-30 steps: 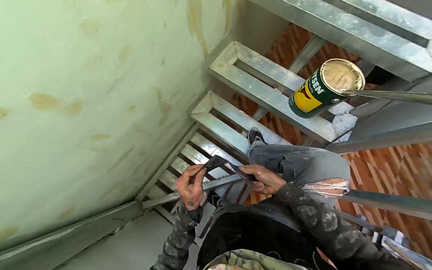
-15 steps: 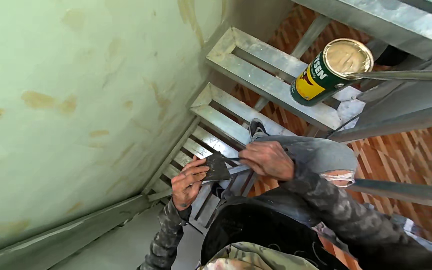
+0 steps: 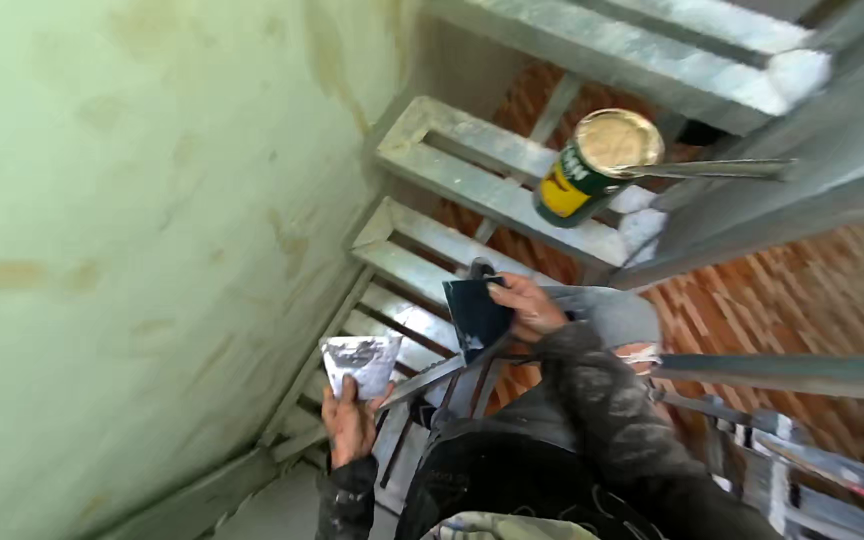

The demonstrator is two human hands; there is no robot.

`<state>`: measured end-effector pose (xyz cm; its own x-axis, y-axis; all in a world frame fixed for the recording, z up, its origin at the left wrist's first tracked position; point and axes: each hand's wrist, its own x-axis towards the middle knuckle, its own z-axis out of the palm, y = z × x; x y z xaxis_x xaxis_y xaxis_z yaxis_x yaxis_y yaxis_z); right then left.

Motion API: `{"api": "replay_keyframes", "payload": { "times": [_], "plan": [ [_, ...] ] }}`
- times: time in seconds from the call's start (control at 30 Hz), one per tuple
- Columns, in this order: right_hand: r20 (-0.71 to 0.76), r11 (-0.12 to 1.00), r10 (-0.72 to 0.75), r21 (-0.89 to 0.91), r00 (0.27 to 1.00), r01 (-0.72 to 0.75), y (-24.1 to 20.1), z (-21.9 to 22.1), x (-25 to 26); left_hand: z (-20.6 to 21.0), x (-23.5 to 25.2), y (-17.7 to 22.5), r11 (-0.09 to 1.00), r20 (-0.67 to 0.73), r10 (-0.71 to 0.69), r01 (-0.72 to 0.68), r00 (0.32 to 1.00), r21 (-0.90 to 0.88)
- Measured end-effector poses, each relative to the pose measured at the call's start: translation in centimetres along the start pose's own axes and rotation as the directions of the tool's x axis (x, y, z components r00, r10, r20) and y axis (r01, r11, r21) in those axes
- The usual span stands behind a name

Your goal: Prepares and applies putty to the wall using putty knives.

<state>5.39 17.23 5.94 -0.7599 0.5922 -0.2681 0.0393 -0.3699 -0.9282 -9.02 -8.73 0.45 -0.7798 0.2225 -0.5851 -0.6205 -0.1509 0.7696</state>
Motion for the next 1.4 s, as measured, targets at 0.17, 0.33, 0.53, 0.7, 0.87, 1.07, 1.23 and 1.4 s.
{"api": "replay_keyframes", "payload": {
  "times": [0.17,0.33,0.53,0.7,0.87,1.07,1.23,1.4],
  "plan": [
    [-0.542,0.977,0.188,0.02,0.819,-0.211,7.0,1.6,0.4,5.5,-0.8,-2.6,0.981,0.054,-0.089,0.097,0.995,-0.171],
    [-0.46,0.942,0.295,0.288,0.837,-0.174,6.9,5.1,-2.5,11.6,-2.2,-5.3,0.995,0.115,-0.081,0.074,0.99,0.064],
    [-0.297,0.971,0.239,0.059,0.924,-0.233,5.3,4.0,-3.1,14.3,-2.4,-6.2,0.996,0.181,-0.093,0.09,0.979,0.022],
    [-0.512,0.792,-0.395,-0.61,0.763,0.001,-7.6,-5.5,-4.8,15.3,-0.6,-3.3,0.992,0.22,-0.09,0.107,0.971,-0.07],
    [-0.701,0.812,-0.381,-0.566,0.603,-0.144,-10.7,-17.6,0.4,18.2,0.9,-1.3,0.999,0.351,-0.047,0.035,0.935,0.041],
    [-0.35,0.592,-0.721,-0.759,0.598,0.271,-12.3,-23.9,9.7,25.4,3.7,-0.3,0.993,0.397,0.08,-0.108,0.914,0.048],
    [-0.261,0.42,-0.825,-0.876,0.501,0.236,-18.7,-24.1,9.4,32.2,6.1,-1.2,0.999,0.479,-0.037,0.048,0.877,-0.011],
    [-0.247,0.401,-0.812,-0.894,0.529,0.198,-16.5,-26.5,12.3,39.9,7.1,-3.1,0.97,0.548,-0.217,0.244,0.808,0.024]
  ]
}}
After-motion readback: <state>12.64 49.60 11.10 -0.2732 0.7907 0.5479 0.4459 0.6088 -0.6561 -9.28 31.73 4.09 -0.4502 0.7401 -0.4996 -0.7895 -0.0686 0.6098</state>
